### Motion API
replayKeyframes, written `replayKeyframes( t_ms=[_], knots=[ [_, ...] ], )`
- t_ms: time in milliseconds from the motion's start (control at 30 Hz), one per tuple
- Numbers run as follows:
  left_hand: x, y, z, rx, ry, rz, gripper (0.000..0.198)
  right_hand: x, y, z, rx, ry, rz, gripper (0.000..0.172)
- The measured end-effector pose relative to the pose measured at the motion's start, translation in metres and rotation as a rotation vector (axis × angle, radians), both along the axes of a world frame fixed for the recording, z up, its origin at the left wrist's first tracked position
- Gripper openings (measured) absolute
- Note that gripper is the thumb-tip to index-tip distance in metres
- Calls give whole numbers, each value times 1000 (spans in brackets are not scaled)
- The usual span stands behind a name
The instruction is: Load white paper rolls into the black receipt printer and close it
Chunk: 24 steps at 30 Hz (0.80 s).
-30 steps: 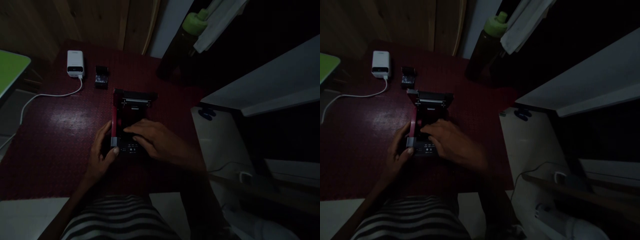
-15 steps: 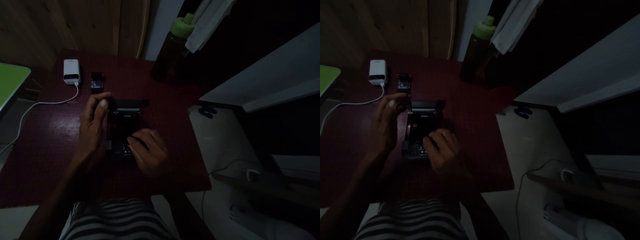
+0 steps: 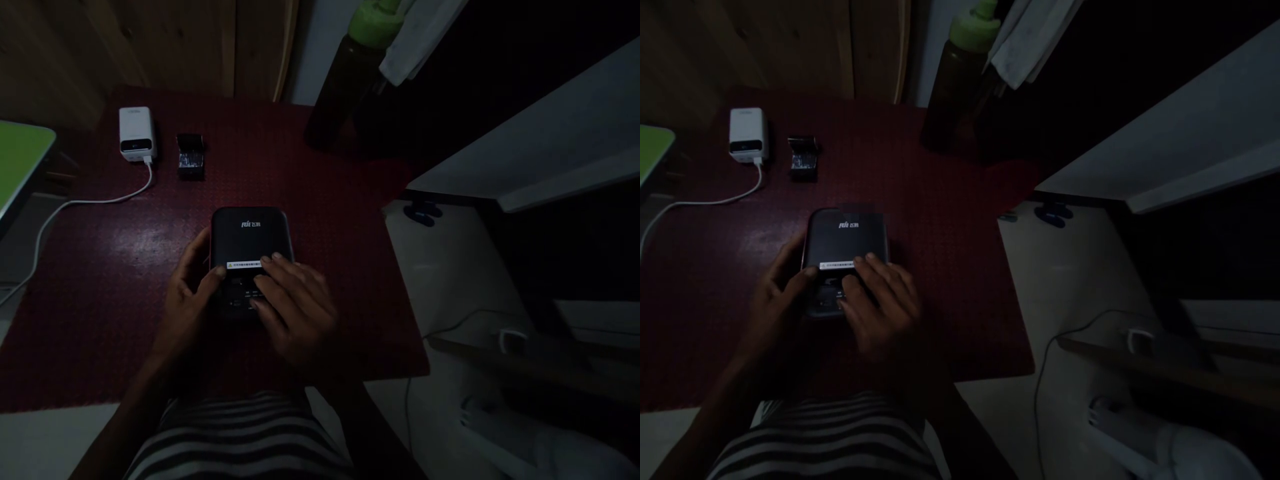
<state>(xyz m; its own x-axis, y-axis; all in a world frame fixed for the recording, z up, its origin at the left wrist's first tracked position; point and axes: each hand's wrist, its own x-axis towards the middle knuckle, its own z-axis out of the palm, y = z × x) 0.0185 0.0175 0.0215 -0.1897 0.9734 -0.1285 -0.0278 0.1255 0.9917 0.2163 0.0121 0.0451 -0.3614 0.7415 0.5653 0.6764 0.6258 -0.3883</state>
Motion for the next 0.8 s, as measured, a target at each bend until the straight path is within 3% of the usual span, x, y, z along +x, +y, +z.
replayKeyframes(
  t_ms=[300,500,633,800],
  knots=[
    [7,2,15,-89,-86,35,70,-1,4,1,-25,22,-5,28],
    [-2,-9,5,-98,-192,59,64,5,-1,1,-79,181,-96,30],
    [-10,-19,0,-86,-128,32,63,14,-11,-7,-100,269,-253,30],
    [-12,-19,5,-83,-2,17,60,16,-16,-17,-150,283,-244,31]
  ],
)
